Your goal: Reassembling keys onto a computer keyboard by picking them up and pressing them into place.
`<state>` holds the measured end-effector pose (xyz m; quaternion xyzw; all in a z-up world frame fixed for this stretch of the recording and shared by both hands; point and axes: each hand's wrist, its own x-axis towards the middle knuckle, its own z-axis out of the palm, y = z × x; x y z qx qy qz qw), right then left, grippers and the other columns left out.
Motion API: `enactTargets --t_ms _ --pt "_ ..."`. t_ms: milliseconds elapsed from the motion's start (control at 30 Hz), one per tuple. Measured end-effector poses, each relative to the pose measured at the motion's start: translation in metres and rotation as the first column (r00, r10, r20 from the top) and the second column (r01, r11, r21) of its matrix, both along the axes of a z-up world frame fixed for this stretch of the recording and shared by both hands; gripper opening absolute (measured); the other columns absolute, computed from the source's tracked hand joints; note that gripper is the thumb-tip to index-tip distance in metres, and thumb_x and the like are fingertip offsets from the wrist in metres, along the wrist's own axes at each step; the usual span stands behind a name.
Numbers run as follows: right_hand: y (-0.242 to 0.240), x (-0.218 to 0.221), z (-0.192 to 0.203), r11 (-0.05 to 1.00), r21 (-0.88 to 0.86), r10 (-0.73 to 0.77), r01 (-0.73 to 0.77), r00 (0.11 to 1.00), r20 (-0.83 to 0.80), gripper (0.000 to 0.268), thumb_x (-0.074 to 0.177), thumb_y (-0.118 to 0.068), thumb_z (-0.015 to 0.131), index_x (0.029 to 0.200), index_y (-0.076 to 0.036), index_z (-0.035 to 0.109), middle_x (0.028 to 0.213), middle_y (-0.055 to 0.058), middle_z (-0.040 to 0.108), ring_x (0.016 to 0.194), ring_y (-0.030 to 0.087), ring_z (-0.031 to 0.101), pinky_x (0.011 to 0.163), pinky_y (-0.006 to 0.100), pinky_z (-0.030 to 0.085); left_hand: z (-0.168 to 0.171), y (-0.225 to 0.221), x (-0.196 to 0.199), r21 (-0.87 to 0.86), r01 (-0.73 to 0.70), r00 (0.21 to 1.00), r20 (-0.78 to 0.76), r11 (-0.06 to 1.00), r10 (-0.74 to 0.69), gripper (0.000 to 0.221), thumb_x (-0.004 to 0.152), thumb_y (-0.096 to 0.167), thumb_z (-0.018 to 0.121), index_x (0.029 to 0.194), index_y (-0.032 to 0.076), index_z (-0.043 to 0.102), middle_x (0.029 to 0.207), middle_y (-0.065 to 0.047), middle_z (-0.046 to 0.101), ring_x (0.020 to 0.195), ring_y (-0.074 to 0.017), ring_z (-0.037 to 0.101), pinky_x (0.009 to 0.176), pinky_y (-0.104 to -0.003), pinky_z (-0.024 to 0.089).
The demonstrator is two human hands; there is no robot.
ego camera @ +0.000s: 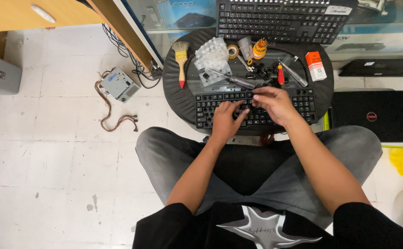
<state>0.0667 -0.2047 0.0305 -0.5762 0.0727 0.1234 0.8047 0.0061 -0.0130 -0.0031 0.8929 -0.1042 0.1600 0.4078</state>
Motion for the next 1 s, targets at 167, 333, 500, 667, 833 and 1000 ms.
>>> enactTargets --t_ms 167,333,500,667,833,1000 --pt "0.005 -0.014 -0.003 0.999 -0.007 0.049 -0.049 0.999 -0.007 0.027 0.08 0.004 0.083 0.105 0.002 0.074 0.092 0.015 0.075 0.079 0.023 0.076 0.076 0.037 0.067 0.028 -0.009 -0.004 -0.228 -0.026 0.997 0.066 0.973 0.042 0.021 0.095 0.028 0.076 0.114 0.018 0.074 0.081 0.004 0.056 0.085 -0.0188 0.062 0.083 -0.034 0.05" --pt "0.001 -0.021 0.006 0.999 -0.027 0.044 -0.043 0.999 0.011 0.022 0.083 0.003 0.082 0.104 0.003 0.075 0.092 0.016 0.075 0.081 0.023 0.076 0.077 0.038 0.066 0.031 -0.014 -0.002 -0.279 -0.012 0.993 0.107 0.96 0.043 0.018 0.092 0.02 0.08 0.109 0.019 0.075 0.077 0.005 0.056 0.08 -0.0176 0.062 0.083 -0.034 0.052" --pt "-0.01 -0.024 0.011 0.999 0.031 0.021 -0.021 1.0 0.007 0.019 0.09 0.0 0.077 0.108 0.003 0.073 0.092 0.018 0.075 0.082 0.026 0.076 0.078 0.039 0.067 0.047 -0.025 0.0 -0.34 0.032 0.984 0.173 0.94 0.03 0.016 0.089 0.014 0.081 0.104 0.014 0.076 0.074 0.002 0.057 0.079 -0.0217 0.064 0.08 -0.035 0.052" --pt "-0.019 -0.029 0.016 1.0 0.01 0.003 -0.003 1.0 -0.002 0.018 0.091 -0.001 0.077 0.108 0.003 0.073 0.092 0.017 0.075 0.082 0.025 0.076 0.078 0.038 0.067 0.044 -0.034 0.005 -0.321 0.052 0.98 0.198 0.946 0.013 0.018 0.086 0.014 0.083 0.103 0.017 0.077 0.074 0.005 0.057 0.077 -0.0189 0.063 0.078 -0.033 0.05" --pt "-0.032 -0.029 0.01 0.998 -0.059 -0.002 0.003 1.0 0.026 0.024 0.087 0.001 0.081 0.109 0.003 0.073 0.092 0.017 0.075 0.081 0.023 0.076 0.078 0.04 0.067 0.043 -0.039 0.007 -0.289 0.067 0.976 0.217 0.955 -0.003 0.022 0.083 0.011 0.084 0.103 0.02 0.077 0.073 0.007 0.057 0.075 -0.0156 0.062 0.076 -0.03 0.048" --pt "-0.037 -0.024 0.004 0.924 -0.382 0.083 0.003 0.975 0.207 0.029 0.087 0.003 0.081 0.115 0.002 0.074 0.102 0.015 0.075 0.091 0.019 0.072 0.084 0.034 0.062 0.037 -0.032 0.015 -0.131 0.044 0.989 0.144 0.99 -0.025 0.025 0.08 0.017 0.085 0.103 0.02 0.076 0.076 0.004 0.058 0.078 -0.0211 0.062 0.075 -0.035 0.05"
